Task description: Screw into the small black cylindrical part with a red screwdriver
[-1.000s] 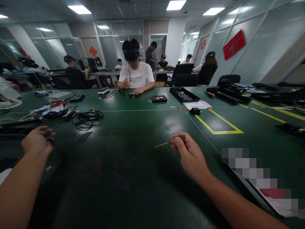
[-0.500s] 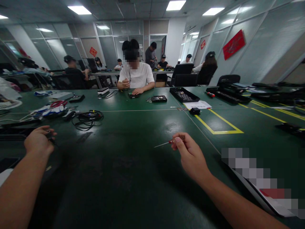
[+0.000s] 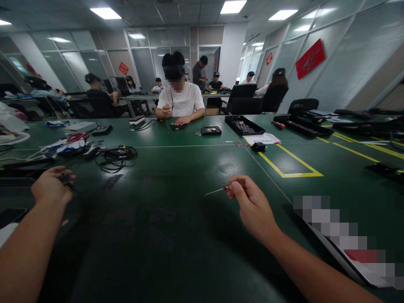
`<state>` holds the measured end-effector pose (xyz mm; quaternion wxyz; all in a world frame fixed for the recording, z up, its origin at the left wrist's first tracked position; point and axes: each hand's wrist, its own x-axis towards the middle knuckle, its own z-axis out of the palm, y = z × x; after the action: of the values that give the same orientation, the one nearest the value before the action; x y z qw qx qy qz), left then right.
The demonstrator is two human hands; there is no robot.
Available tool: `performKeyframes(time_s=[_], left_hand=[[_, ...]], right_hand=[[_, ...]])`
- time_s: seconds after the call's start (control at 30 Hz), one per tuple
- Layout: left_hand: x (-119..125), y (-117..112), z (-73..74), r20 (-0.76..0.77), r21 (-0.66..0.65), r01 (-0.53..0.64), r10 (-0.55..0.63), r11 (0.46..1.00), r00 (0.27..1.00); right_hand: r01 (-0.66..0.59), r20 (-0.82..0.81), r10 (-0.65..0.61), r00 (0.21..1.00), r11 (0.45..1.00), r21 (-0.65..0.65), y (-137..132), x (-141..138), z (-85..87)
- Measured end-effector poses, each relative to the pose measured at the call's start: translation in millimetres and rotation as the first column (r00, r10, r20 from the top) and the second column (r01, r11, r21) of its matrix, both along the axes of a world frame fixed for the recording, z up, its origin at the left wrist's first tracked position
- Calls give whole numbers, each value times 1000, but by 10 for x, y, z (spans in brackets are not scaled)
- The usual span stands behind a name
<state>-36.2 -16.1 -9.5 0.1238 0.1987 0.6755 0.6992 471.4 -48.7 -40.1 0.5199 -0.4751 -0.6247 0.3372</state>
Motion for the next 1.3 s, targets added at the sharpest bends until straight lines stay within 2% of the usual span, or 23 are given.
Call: performKeyframes(time_s=[0.1,0.3,0.47,0.63,0.8,0.97,1.07,1.17,1.23,1.3], left_hand=[[48,-11,25,124,-2,-69,69,998,990],[183,-24,107,183,15,-69,65,998,981],[199,8,75,153,49,-47,39,998,987],[101,38,0,73,47,23,-27,999,997],[40,28,-8,134,-9,20,-19,1000,991],[82,26,-26,123,-70,108,-98,992,987],[196,72,-20,99,-41,144,-140,989,985],[445,125,15,92,31,250,-252,968,963],[695,144,31,95,77,365,-371,928,924],[990,152,15,109,78,522,-528,849,842]], right_hand=[[2,3,-2,1000,1000,4,-5,-3,5],[8,0,-8,1000,1000,5,-7,-11,14],[5,13,-5,1000,1000,7,-8,-8,2],[3,21,-3,1000,1000,4,-7,-4,6],[-2,26,2,1000,1000,9,-6,-4,8],[-7,24,7,1000,1000,8,-9,-8,13],[-11,12,11,1000,1000,3,-11,-16,23],[-14,1,14,1000,1000,-7,-17,-27,30],[-24,-2,23,1000,999,-22,-21,-32,29],[-36,-5,36,999,999,-37,-19,-32,22]])
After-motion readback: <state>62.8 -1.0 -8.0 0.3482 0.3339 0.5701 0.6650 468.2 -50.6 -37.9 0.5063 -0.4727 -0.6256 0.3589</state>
